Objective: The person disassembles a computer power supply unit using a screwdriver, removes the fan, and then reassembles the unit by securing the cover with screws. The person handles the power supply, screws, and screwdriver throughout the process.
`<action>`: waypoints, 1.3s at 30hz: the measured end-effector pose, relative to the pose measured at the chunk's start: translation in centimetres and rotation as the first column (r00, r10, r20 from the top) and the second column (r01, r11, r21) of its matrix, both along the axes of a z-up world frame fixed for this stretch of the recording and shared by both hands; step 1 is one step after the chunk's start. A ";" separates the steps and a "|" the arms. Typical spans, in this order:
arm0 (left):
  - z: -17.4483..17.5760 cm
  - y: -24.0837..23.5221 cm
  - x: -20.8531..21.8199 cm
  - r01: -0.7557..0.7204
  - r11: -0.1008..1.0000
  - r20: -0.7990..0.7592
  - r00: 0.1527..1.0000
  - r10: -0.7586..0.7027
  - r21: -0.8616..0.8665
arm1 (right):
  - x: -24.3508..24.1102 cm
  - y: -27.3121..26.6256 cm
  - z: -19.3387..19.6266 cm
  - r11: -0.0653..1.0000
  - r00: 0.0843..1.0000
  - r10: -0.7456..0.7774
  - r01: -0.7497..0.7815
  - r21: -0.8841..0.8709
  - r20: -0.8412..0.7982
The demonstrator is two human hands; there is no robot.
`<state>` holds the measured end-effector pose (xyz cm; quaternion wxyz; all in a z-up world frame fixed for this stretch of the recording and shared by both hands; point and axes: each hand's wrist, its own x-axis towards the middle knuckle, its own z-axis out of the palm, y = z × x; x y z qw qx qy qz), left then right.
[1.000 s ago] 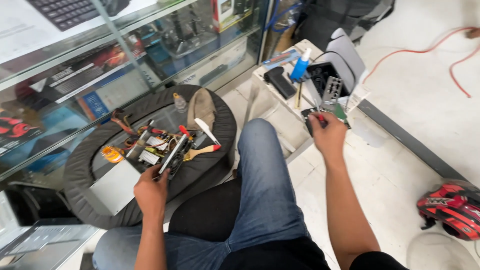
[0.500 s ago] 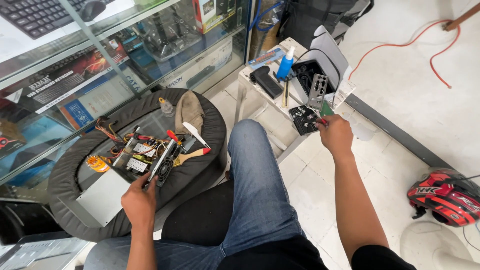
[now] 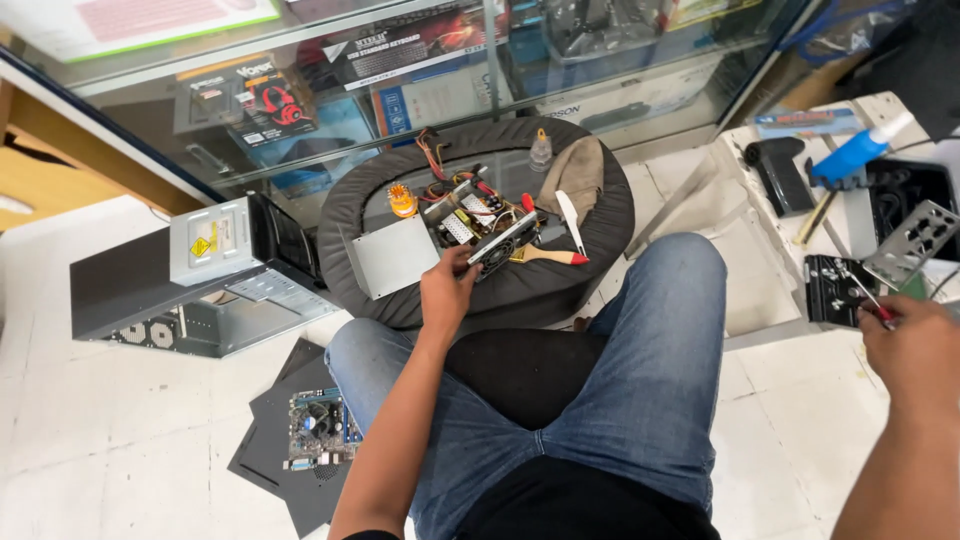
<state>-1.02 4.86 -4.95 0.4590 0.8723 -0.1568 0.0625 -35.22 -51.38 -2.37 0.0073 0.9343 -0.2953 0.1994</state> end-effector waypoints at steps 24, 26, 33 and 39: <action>-0.2 0.1 -0.2 -0.013 0.999 0.032 0.999 0.014 -0.033 | 0.4 -4.6 -3.5 0.905 0.981 -0.068 -0.016 0.426 0.181; -0.6 0.2 -0.1 -0.005 1.000 0.059 0.998 0.006 -0.009 | 1.0 -4.6 -3.7 0.907 0.974 -0.040 -0.058 0.417 0.223; -1.4 0.4 0.3 0.066 0.994 0.211 0.974 -0.082 0.082 | 5.3 9.2 6.3 0.867 0.865 -0.023 -0.231 0.441 0.501; -1.5 0.3 0.4 0.048 0.989 0.180 0.981 -0.073 0.143 | 17.0 26.0 9.6 0.607 0.816 0.033 -0.475 0.637 0.577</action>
